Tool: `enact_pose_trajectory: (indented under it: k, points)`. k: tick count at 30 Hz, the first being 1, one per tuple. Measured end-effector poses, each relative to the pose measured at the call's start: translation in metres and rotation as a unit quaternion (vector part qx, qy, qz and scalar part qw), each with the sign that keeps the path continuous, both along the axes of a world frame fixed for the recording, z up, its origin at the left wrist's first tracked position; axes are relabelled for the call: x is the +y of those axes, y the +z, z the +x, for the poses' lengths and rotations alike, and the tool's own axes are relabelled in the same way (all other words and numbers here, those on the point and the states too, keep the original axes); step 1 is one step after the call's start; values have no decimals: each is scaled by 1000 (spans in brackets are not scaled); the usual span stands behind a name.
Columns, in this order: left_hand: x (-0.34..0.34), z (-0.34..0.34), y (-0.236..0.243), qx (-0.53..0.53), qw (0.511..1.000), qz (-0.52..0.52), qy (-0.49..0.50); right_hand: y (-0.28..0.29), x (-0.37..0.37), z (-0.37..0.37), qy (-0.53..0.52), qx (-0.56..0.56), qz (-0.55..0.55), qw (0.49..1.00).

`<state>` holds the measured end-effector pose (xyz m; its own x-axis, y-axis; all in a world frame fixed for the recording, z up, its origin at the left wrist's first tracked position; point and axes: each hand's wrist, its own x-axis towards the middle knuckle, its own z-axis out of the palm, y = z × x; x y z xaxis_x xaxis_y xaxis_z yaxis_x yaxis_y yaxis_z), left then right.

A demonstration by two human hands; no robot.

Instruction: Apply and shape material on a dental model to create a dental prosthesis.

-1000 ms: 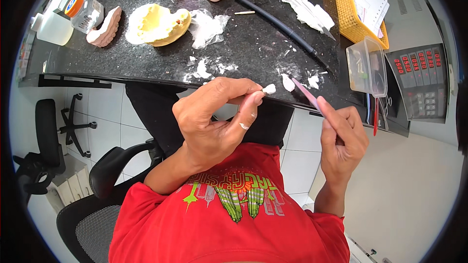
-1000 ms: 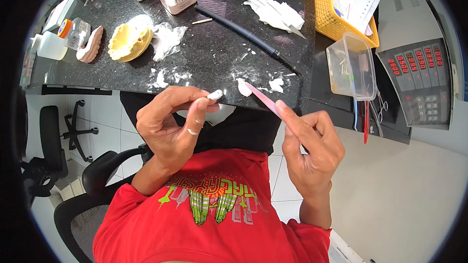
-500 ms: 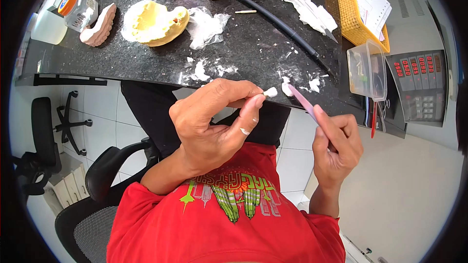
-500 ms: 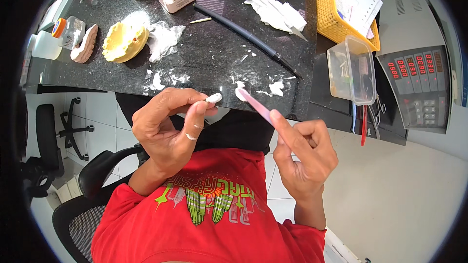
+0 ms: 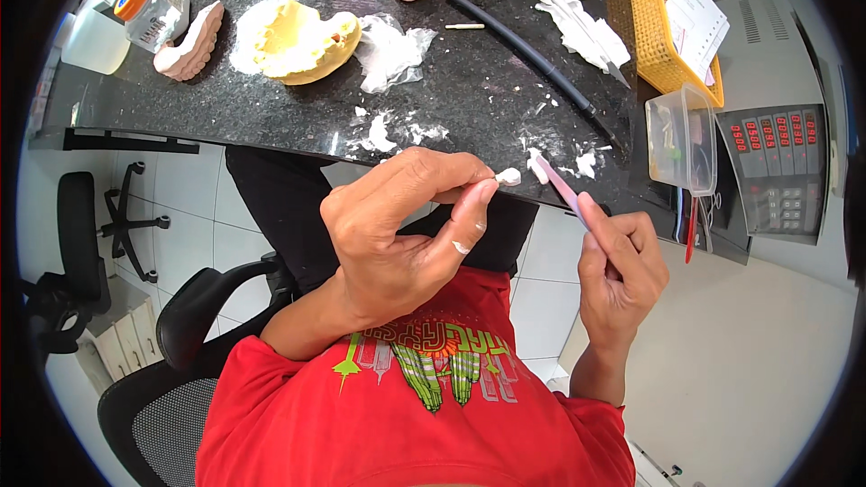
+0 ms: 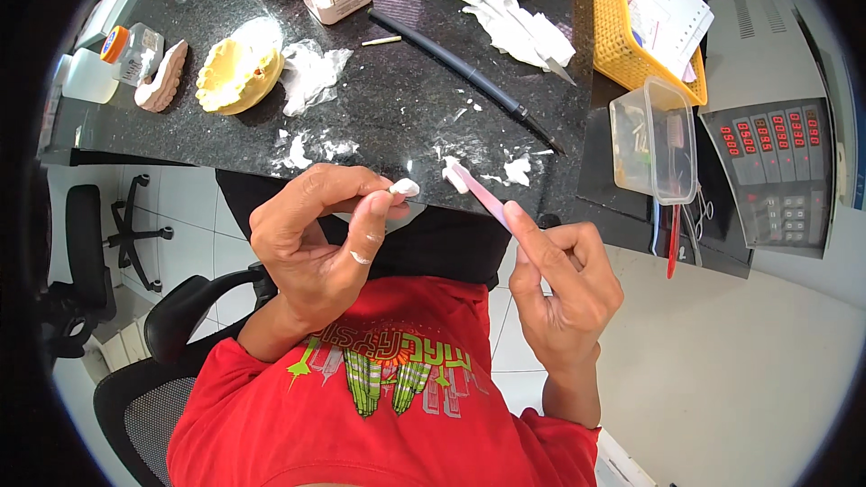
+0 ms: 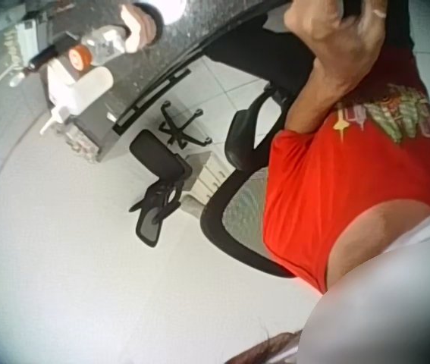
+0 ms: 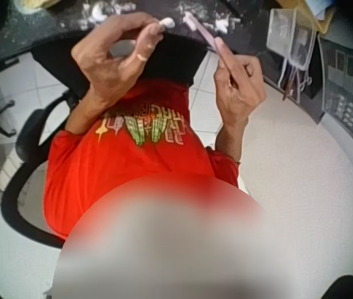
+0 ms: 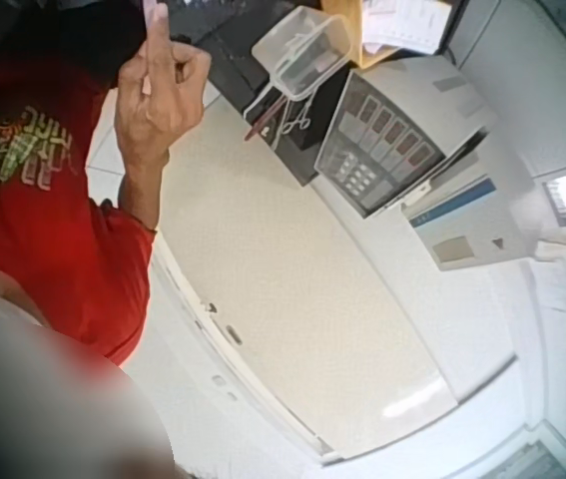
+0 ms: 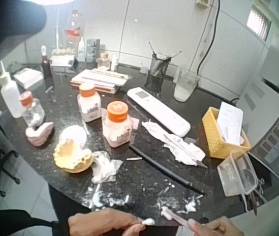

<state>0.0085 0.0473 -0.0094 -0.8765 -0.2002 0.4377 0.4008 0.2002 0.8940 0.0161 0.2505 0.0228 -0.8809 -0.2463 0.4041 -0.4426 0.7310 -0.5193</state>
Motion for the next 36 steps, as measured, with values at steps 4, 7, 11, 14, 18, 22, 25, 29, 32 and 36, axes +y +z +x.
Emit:
enact_pose_trajectory:
  k: [4, 7, 11, 14, 18, 22, 25, 29, 32, 36]
  points:
    - [1, -1, -2, 13, 1000, 13, 15, 2, 0, -1, 1, 40, -17, 999]
    - [1, 0, 0, 1, 1000, 23, 12, 7, 0, -4, 0, -8, 4, 1000]
    - [-1, 2, 1, 9, 1000, 30, 3, 35, -3, -23, -32, 87, 7, 996]
    - [-1, 3, -1, -7, 999, 46, -10, 43, -12, -65, 17, 130, 69, 989]
    - [-4, 3, -3, 17, 999, 31, -11, 41, -22, -110, 65, 73, 99, 990]
    - [-6, 4, -2, 25, 999, 22, 0, 40, -20, -121, 92, 149, 123, 977]
    - [-8, 3, -2, 39, 999, 6, 7, 56, -25, -101, 92, 30, 123, 988]
    - [-8, 2, -1, 45, 999, -1, 1, 51, -30, -95, 170, 27, 227, 959]
    - [-8, 5, 1, 64, 998, -15, 11, 56, -32, -95, 154, 45, 257, 953]
    - [-17, 12, 2, 86, 996, -16, 31, 70, -29, -86, 85, 53, 111, 989]
